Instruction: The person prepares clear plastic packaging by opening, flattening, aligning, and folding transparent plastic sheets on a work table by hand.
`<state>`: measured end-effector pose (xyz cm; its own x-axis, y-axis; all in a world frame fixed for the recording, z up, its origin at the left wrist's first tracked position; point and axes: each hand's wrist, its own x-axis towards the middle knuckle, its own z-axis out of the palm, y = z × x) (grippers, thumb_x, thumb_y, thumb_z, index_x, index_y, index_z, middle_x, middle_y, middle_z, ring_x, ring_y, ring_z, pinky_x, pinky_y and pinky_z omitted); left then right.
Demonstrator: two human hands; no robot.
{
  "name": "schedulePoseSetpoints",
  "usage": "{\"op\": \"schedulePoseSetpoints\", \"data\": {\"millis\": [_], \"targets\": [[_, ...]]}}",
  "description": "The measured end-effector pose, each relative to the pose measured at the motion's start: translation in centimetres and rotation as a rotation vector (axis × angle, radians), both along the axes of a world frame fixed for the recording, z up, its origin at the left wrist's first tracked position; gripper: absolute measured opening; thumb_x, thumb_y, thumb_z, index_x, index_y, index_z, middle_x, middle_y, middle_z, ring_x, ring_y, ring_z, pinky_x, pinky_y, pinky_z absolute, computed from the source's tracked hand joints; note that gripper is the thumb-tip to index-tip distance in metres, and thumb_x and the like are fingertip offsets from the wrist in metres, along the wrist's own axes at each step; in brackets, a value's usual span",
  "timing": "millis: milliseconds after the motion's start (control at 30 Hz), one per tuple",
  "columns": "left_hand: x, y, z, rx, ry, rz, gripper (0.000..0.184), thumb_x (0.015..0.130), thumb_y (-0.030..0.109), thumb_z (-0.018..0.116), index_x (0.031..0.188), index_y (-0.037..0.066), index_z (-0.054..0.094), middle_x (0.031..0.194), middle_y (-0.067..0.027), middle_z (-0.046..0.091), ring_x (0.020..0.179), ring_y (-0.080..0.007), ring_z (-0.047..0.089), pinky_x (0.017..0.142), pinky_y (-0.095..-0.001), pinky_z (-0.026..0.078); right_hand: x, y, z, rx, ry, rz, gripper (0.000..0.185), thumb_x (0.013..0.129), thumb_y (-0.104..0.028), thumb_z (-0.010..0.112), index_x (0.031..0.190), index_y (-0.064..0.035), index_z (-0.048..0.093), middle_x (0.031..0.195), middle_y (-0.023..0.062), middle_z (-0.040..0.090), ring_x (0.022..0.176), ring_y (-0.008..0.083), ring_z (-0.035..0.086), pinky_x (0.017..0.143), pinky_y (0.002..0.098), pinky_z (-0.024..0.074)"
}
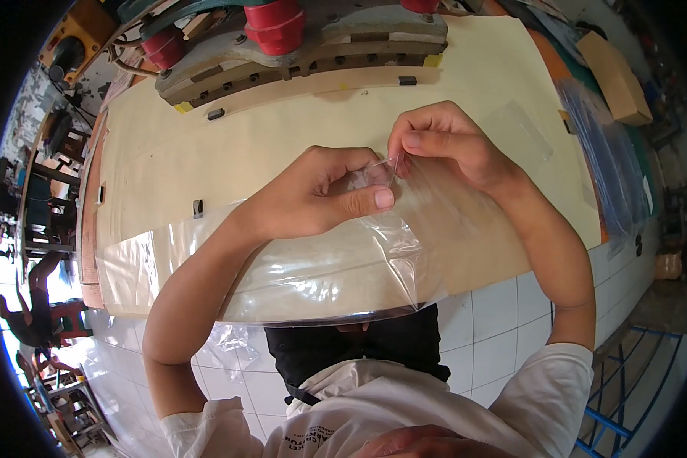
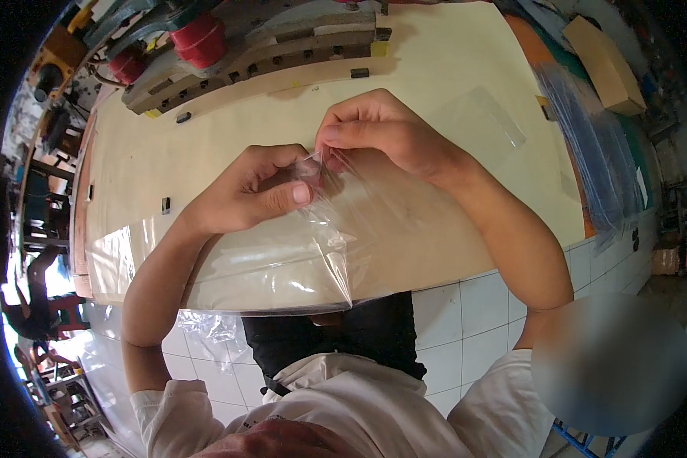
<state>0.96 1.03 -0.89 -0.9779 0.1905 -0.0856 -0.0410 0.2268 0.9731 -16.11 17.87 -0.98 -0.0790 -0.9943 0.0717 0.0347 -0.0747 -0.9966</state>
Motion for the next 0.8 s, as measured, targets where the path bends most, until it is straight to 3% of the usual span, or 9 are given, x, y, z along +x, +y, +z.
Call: {"op": "schedulePoseSetpoints", "data": {"millis": [400,467,800], "targets": [[0.0,0.1,-0.2,-0.006,-0.01,0.009,0.034,0.096,0.026,0.063,0.109,-0.006,0.061,0.096,-0.0067,0.064,0.092,-0.0126,0.057,0.085,-0.0279,0.045,0.2,0.0,0.3,0.0,0.019,-0.008,0.017,0.09,-0.009,0.057,0.091,0.0049,0.067,0.08,0.0072,0.065,0.076,0.0117,0.058,0.072,0.0257,0.0468],[-0.1,0.1,-1.2,0.0,0.099,0.06,0.028,0.095,0.025,0.064,0.102,-0.002,0.064,0.081,-0.0018,0.063,0.069,-0.0065,0.051,0.062,-0.0239,0.042,0.3,0.0,0.3,0.002,0.028,-0.016,0.014,0.089,-0.006,0.058,0.091,0.0051,0.066,0.079,0.0068,0.065,0.075,0.0114,0.058,0.071,0.0256,0.0471],[-0.2,0.3,-1.6,0.08,0.137,0.069,0.024,0.095,0.019,0.06,0.103,-0.003,0.064,0.085,-0.0035,0.064,0.074,-0.008,0.053,0.068,-0.0242,0.045,0.4,-0.1,0.1,-0.017,0.085,-0.023,0.011,0.088,-0.005,0.058,0.088,0.0037,0.066,0.078,0.0057,0.064,0.073,0.0108,0.058,0.068,0.0256,0.0474]]}}
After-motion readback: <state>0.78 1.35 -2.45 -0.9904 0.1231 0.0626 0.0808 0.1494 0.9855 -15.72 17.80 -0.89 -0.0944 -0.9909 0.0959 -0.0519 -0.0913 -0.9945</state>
